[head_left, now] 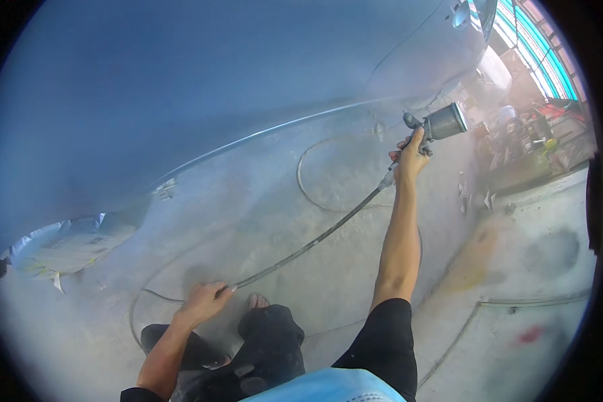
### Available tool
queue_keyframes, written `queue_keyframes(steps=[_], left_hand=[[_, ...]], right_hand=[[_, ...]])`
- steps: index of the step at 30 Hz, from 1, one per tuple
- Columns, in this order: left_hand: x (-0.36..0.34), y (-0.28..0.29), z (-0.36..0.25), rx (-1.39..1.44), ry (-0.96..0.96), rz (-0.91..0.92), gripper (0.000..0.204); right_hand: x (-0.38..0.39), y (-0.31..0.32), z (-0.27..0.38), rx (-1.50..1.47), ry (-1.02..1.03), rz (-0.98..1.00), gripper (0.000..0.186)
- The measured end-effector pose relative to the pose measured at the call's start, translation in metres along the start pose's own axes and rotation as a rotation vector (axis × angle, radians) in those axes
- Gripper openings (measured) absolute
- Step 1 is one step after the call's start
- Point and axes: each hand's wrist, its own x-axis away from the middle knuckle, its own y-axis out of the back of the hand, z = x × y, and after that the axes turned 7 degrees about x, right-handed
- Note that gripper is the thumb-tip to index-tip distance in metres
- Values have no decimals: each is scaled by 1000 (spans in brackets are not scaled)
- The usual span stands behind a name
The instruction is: The person spray paints the side panels and doors of a blue car using a spray gun.
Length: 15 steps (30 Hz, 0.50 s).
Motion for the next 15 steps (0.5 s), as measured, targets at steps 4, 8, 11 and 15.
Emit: queue_keyframes(steps=[4,8,11,15], left_hand=[[54,13,9,171,161,11,34],[126,1,22,106,50,-136,31],[177,-11,31,61,178,-73,30],[240,-34,54,67,129,-195,30]], right_hand=[[7,-2,10,30,-11,-92,41],[72,7,31,80,51,142,38],[140,11,51,88,-5,285,29],[225,12,84,59,72,418,24]])
